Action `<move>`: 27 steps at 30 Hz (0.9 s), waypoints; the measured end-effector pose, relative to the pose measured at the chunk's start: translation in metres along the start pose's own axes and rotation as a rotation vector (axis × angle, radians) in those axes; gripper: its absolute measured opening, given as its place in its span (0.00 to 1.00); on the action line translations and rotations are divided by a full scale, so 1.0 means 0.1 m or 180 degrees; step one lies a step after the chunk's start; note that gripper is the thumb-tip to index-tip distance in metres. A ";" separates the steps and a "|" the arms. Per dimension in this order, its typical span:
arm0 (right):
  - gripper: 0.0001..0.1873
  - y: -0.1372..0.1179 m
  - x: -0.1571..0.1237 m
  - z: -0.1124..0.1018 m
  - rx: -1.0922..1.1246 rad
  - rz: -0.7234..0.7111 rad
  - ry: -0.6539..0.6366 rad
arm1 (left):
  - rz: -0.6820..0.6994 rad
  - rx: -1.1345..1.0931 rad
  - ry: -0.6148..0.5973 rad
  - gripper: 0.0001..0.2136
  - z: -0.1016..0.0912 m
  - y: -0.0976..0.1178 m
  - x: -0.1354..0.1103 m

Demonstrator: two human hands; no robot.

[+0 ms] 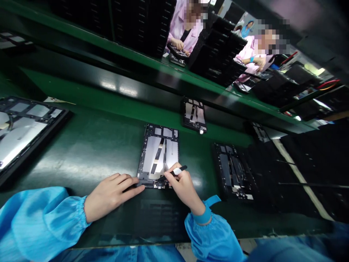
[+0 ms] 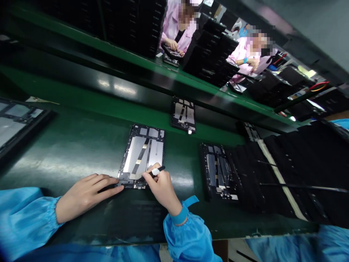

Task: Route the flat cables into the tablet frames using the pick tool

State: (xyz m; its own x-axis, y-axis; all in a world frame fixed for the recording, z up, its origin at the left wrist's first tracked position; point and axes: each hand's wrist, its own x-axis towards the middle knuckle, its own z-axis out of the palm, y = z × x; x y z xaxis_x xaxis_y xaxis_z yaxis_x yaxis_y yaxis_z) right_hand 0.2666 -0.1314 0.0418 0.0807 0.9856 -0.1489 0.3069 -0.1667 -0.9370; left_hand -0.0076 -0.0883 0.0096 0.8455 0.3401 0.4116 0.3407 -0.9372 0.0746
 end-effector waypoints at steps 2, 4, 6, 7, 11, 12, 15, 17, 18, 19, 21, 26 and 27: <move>0.10 -0.01 -0.04 0.00 -0.0170 -0.0082 -0.0047 | 0.0001 -0.0001 -0.0002 0.20 -0.01 0.00 0.01; 0.09 -0.02 -0.05 0.02 -0.0199 -0.0111 -0.0083 | 0.0009 0.0002 -0.0006 0.19 -0.03 0.00 0.02; 0.10 -0.02 -0.05 0.04 -0.0144 -0.0118 -0.0062 | 0.0018 0.0015 0.0001 0.19 -0.03 -0.01 0.03; 0.10 -0.02 -0.04 0.05 -0.0084 -0.0118 -0.0046 | 0.0021 0.0025 0.0010 0.19 -0.03 -0.01 0.03; 0.10 0.01 -0.02 0.07 0.0279 -0.0019 -0.0039 | 0.0038 0.0027 0.0089 0.19 0.00 -0.02 0.02; 0.10 0.02 -0.02 0.07 0.0350 0.0016 -0.0051 | 0.0036 0.0024 0.0100 0.18 0.01 -0.02 0.02; 0.11 0.03 -0.01 0.08 0.0411 0.0086 -0.0041 | 0.0031 0.0059 0.0132 0.18 0.01 -0.01 0.02; 0.11 0.03 -0.02 0.08 0.0399 0.0107 -0.0019 | 0.0046 0.0123 0.0123 0.19 0.01 0.00 0.03; 0.11 0.03 -0.02 0.09 0.0388 0.0106 -0.0010 | 0.0056 0.0159 0.0100 0.19 0.01 0.00 0.04; 0.11 0.02 -0.01 0.09 0.0380 0.0098 -0.0004 | 0.0064 0.0193 0.0067 0.20 0.00 0.00 0.04; 0.11 0.01 -0.01 0.09 0.0367 0.0072 0.0002 | 0.0071 0.0251 0.0001 0.22 -0.01 0.01 0.05; 0.10 0.00 -0.01 0.09 0.0340 0.0068 -0.0006 | 0.0073 0.0343 -0.0060 0.22 -0.01 0.01 0.05; 0.10 0.00 -0.02 0.09 0.0339 0.0069 -0.0009 | 0.0062 0.0356 -0.0078 0.22 -0.01 0.00 0.04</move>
State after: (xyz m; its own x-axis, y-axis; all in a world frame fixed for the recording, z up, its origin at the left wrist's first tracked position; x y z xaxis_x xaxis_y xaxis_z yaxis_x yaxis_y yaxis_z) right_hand 0.2580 -0.1327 0.0391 0.0836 0.9818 -0.1702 0.2026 -0.1840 -0.9618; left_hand -0.0042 -0.0872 0.0124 0.8617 0.3251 0.3897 0.3668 -0.9296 -0.0355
